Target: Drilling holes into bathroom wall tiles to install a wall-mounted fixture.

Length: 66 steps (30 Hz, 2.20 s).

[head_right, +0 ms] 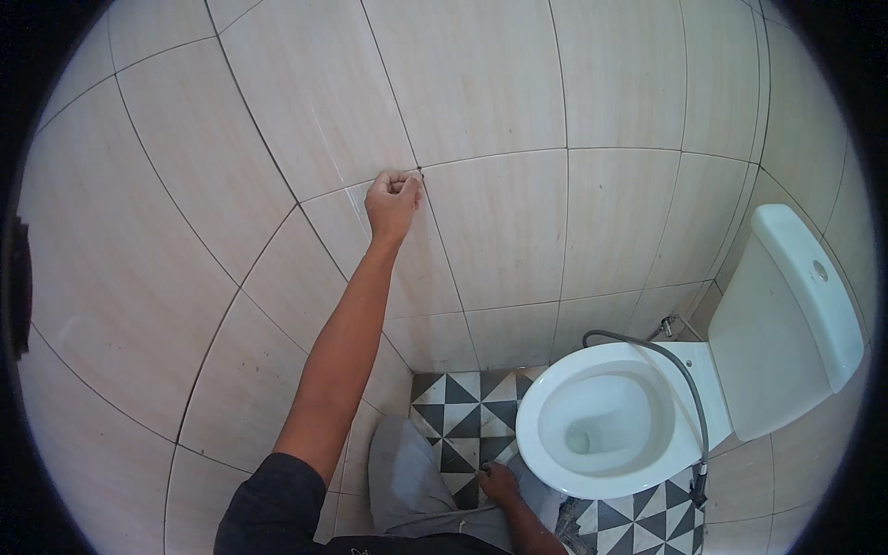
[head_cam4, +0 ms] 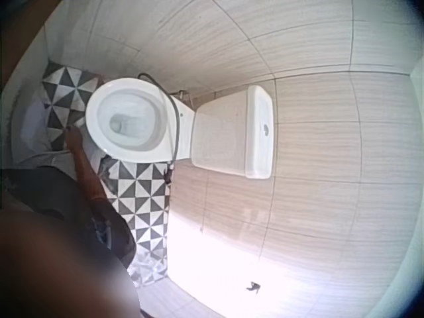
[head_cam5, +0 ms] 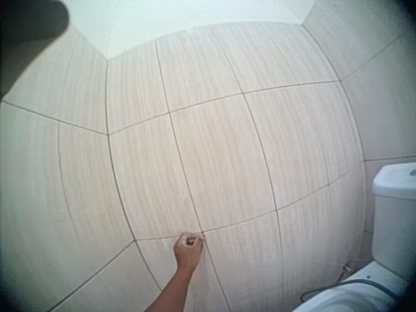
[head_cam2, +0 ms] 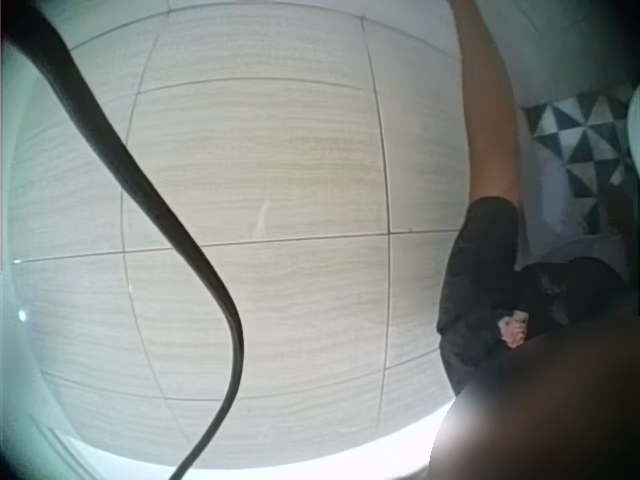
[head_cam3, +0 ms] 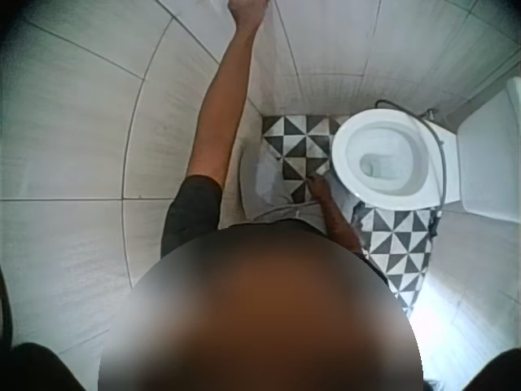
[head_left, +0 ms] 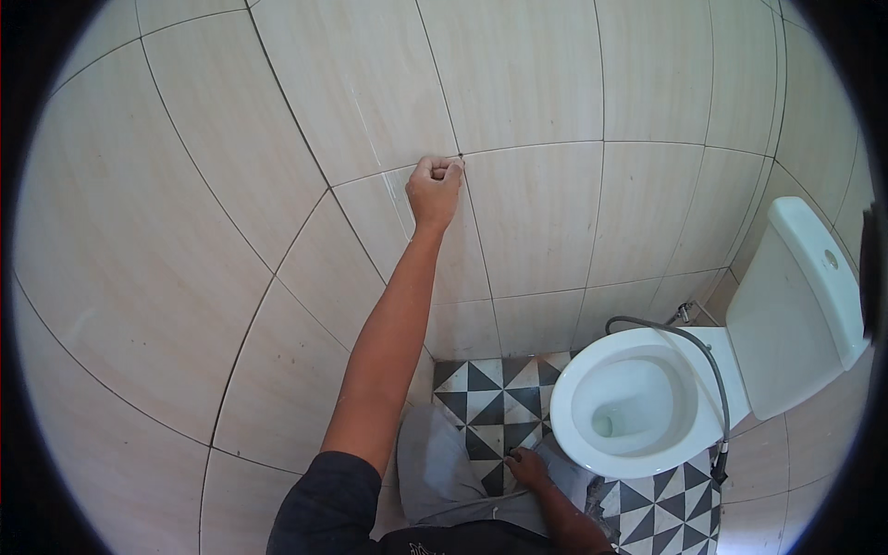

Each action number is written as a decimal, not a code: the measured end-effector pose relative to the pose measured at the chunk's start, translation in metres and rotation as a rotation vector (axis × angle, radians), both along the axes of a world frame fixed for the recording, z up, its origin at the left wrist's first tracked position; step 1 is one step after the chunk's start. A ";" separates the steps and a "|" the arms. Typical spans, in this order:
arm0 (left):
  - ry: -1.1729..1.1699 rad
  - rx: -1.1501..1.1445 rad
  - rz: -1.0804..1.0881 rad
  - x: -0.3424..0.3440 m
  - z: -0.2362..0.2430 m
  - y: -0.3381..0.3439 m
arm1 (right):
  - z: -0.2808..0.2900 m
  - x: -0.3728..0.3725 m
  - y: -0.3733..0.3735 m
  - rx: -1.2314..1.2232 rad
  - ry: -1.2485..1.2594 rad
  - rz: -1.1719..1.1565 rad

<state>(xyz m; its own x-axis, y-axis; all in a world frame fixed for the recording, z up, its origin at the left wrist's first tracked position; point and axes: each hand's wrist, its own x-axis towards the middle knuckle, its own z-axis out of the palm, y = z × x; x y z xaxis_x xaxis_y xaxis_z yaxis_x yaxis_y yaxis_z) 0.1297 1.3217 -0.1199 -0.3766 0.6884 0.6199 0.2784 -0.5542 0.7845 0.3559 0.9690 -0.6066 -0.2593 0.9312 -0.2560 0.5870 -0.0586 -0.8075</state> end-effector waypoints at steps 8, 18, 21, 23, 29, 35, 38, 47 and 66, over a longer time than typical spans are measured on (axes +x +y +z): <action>0.229 -0.005 0.348 0.012 0.001 -0.015 | 0.005 -0.006 -0.002 -0.037 -0.033 0.020; 0.455 -0.098 0.393 0.008 0.012 -0.020 | 0.007 0.001 -0.002 0.021 -0.057 0.034; 0.712 0.264 0.535 0.005 0.008 -0.026 | 0.023 0.008 -0.014 0.094 0.052 -0.044; 0.811 0.321 0.560 0.002 0.002 -0.031 | 0.031 0.011 -0.020 0.057 0.074 -0.093; 1.150 0.325 0.689 -0.008 -0.024 -0.007 | 0.003 0.007 -0.032 0.119 -0.005 -0.079; 1.698 0.366 0.768 -0.054 -0.032 0.040 | 0.013 0.012 -0.022 0.075 0.002 -0.089; 1.860 0.305 1.119 -0.051 -0.029 0.021 | 0.069 0.038 -0.052 0.037 -0.028 -0.081; 1.610 0.264 0.358 -0.017 -0.083 -0.027 | 0.051 0.176 -0.221 0.094 0.128 -0.924; 1.137 -1.399 -0.207 0.038 -0.538 -0.316 | -0.097 0.202 -0.193 -0.187 -0.919 -0.322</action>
<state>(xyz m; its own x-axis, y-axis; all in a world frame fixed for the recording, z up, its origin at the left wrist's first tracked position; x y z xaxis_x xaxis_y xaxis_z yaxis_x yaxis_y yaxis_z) 0.1676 1.0056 -0.6577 -0.0785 0.8456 -0.5280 0.9718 0.1830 0.1485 0.5579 0.7758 -0.7039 0.3725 0.8466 -0.3802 0.9141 -0.4055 -0.0074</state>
